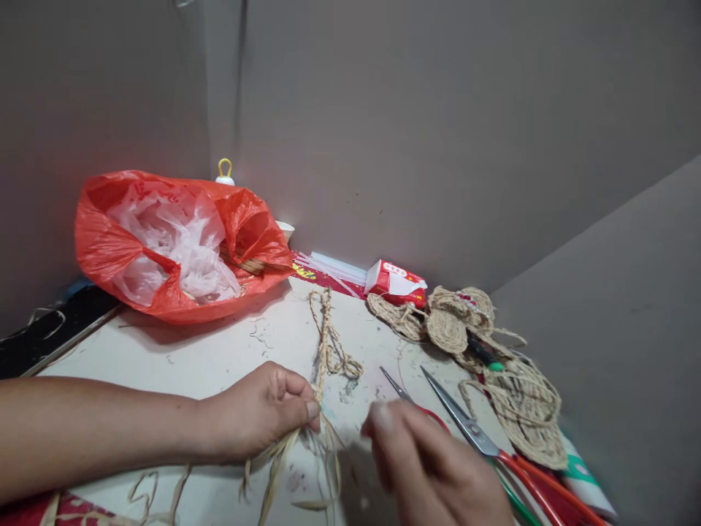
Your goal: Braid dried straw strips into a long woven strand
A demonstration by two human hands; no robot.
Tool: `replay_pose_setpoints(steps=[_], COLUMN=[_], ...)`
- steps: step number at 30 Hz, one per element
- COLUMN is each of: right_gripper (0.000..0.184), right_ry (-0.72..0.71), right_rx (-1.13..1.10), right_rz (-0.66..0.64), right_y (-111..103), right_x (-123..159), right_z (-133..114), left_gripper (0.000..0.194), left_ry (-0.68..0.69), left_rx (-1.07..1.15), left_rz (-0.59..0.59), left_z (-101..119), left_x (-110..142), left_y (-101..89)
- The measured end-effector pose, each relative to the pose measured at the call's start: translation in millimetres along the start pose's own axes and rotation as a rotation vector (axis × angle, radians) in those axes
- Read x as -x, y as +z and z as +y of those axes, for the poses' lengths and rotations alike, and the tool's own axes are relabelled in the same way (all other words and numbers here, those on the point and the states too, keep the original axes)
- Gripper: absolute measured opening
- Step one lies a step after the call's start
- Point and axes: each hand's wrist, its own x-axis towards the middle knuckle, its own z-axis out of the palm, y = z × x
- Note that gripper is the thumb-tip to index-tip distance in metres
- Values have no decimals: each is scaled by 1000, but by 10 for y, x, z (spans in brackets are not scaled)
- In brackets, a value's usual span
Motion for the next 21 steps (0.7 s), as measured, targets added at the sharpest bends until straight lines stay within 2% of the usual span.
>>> replay_pose_setpoints(steps=[1, 2, 3, 5, 7, 11, 13, 17, 21], right_gripper=[39, 37, 37, 43, 47, 50, 53, 51, 52], right_ry=[120, 215, 279, 360, 368, 284, 275, 317, 345], right_rx=[-124, -277, -422, -605, -662, -558, -533, -711, -936], right_rz=[78, 103, 47, -189, -336, -306, -358, -450, -426], right_y=[-37, -37, -6, 109, 215, 235, 191, 146, 163], right_x=[-69, -135, -192, -262, -281, -288, -307, -337, -328], right_z=[-9, -14, -17, -14, -6, 33, 68, 131, 151], left_gripper=[33, 33, 32, 33, 31, 22, 21, 19, 27], left_ry=[8, 26, 48, 83, 75, 45, 56, -1, -52], left_rx=[22, 55, 92, 154, 149, 76, 119, 136, 66], left_rz=[-2, -13, -38, -115, -145, -106, -139, -145, -133], left_z=[-1, -3, -6, -16, -33, -82, -94, -32, 103], left_x=[-3, -9, -17, -35, -49, -63, -65, -49, -25], left_y=[2, 8, 18, 41, 56, 58, 57, 50, -16])
